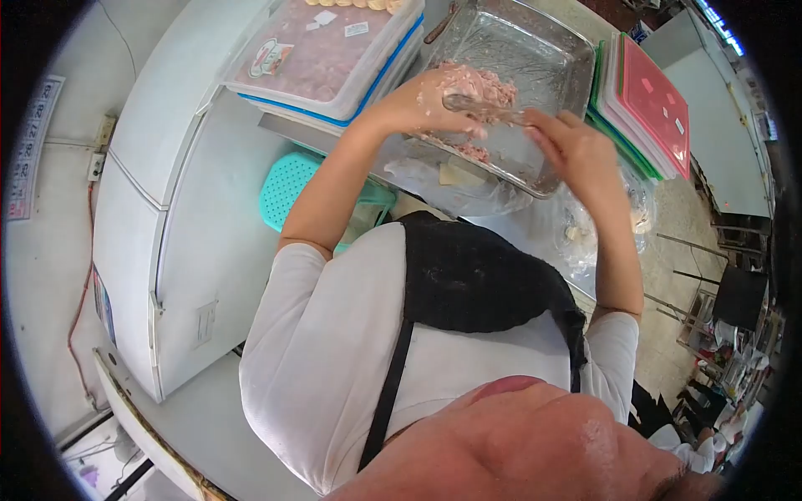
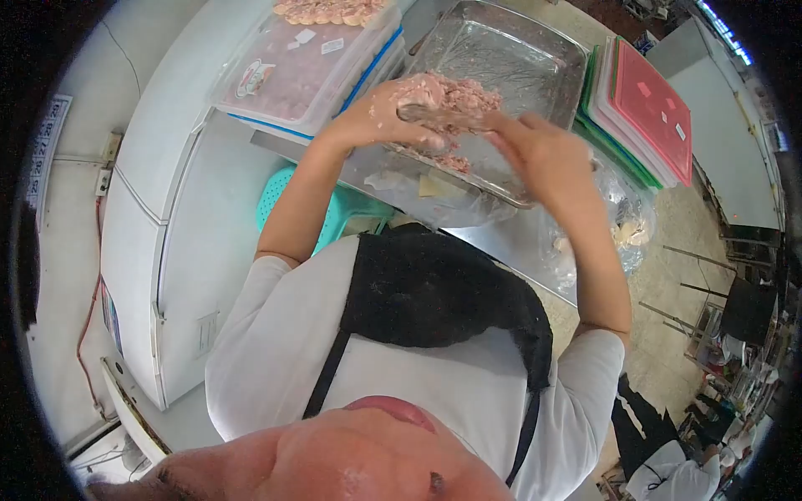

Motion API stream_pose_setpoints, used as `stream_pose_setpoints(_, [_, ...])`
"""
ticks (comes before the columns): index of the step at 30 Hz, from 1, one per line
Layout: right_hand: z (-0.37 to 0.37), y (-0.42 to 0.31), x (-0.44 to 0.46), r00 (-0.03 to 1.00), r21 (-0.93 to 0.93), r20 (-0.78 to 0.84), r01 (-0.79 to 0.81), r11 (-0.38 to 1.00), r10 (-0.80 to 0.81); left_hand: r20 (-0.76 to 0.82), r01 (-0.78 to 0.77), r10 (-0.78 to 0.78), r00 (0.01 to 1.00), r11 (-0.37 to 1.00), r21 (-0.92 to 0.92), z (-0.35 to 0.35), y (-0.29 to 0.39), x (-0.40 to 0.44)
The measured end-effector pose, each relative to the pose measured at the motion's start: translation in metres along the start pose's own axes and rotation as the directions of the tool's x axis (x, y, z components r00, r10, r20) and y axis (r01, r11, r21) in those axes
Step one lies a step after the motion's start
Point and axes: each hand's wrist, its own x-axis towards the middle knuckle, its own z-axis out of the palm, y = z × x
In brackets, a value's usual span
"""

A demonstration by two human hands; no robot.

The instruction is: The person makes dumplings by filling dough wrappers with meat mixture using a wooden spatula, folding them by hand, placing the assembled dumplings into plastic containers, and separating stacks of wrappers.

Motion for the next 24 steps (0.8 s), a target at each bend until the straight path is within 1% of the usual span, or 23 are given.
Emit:
stream_pose_setpoints(1, [-0.007, 0.001, 0.006, 0.999, 0.021, 0.029, -0.030, 0.999, 0.029, -0.043, 0.038, -0.036, 0.998, 0.999, 0.028, -0.006, 0.006, -0.003])
stream_pose_setpoints(4, [-0.029, -0.010, 0.013, 0.992, 0.235, 0.050, -0.127, 0.964, 0.118, -0.046, 0.133, -0.136, 0.990, 0.988, -0.076, -0.036, 0.022, -0.019])
stream_pose_setpoints(7, [-0.006, -0.045, 0.030, 0.997, 0.287, -0.046, -0.045, 0.957, 0.060, -0.103, 0.132, -0.136, 0.985, 0.990, -0.048, -0.057, 0.019, -0.029])
stream_pose_setpoints(8, [0.012, -0.055, 0.039, 0.999, 0.242, -0.007, -0.031, 0.970, 0.034, -0.096, 0.080, -0.082, 0.992, 0.996, -0.027, -0.066, 0.015, -0.033])
stream_pose_setpoints(9, [0.027, -0.059, 0.044, 0.998, 0.296, 0.031, -0.068, 0.953, 0.062, -0.089, 0.027, -0.027, 0.996, 1.000, -0.005, -0.077, 0.010, -0.036])
stream_pose_setpoints(10, [0.041, -0.063, 0.050, 0.994, 0.349, 0.069, -0.106, 0.931, 0.087, -0.079, -0.026, 0.027, 0.996, 1.000, 0.017, -0.088, 0.004, -0.038])
stream_pose_setpoints(11, [0.050, -0.066, 0.055, 0.988, 0.398, 0.110, -0.143, 0.906, 0.108, -0.050, 0.057, -0.057, 0.997, 0.998, 0.006, -0.100, 0.000, -0.042])
stream_pose_setpoints(12, [0.054, -0.067, 0.058, 0.995, 0.330, 0.059, -0.097, 0.939, 0.081, -0.022, 0.142, -0.142, 0.990, 0.990, -0.004, -0.114, -0.004, -0.048])
stream_pose_setpoints(13, [0.059, -0.066, 0.057, 0.989, 0.373, 0.048, -0.147, 0.916, 0.139, 0.011, 0.226, -0.225, 0.974, 0.974, -0.013, -0.129, -0.009, -0.054])
stream_pose_setpoints(14, [0.064, -0.064, 0.054, 0.979, 0.415, 0.039, -0.198, 0.888, 0.200, 0.112, 0.120, -0.126, 0.986, 0.991, 0.053, -0.153, -0.013, -0.056])
stream_pose_setpoints(15, [0.071, -0.060, 0.049, 0.965, 0.456, 0.033, -0.247, 0.855, 0.261, 0.061, 0.115, -0.123, 0.991, 0.986, 0.121, -0.170, -0.026, -0.061])
stream_pose_setpoints(16, [0.084, -0.053, 0.039, 0.949, 0.501, -0.027, -0.258, 0.826, 0.313, 0.008, 0.112, -0.116, 0.993, 0.975, 0.190, -0.186, -0.042, -0.065])
stream_pose_setpoints(17, [0.093, -0.049, 0.029, 0.919, 0.532, -0.007, -0.330, 0.779, 0.394, -0.045, 0.112, -0.104, 0.994, 0.959, 0.259, -0.202, -0.059, -0.068])
stream_pose_setpoints(19, [0.105, -0.047, 0.006, 0.836, 0.588, 0.041, -0.462, 0.663, 0.547, -0.097, 0.238, -0.217, 0.971, 0.893, 0.381, -0.239, -0.098, -0.074])
stream_pose_setpoints(20, [0.106, -0.051, -0.003, 0.793, 0.642, 0.096, -0.511, 0.572, 0.601, -0.128, 0.297, -0.269, 0.955, 0.849, 0.438, -0.256, -0.113, -0.074])
stream_pose_setpoints(22, [0.107, -0.060, -0.022, 0.694, 0.724, 0.216, -0.586, 0.364, 0.687, -0.125, 0.285, -0.261, 0.957, 0.777, 0.561, -0.283, -0.133, -0.068])
stream_pose_setpoints(23, [0.112, -0.063, -0.031, 0.662, 0.741, 0.211, -0.588, 0.324, 0.719, -0.121, 0.275, -0.256, 0.959, 0.736, 0.619, -0.294, -0.142, -0.063])
stream_pose_setpoints(24, [0.119, -0.067, -0.041, 0.627, 0.757, 0.209, -0.589, 0.282, 0.750, -0.159, 0.331, -0.296, 0.942, 0.738, 0.588, -0.302, -0.149, -0.056])
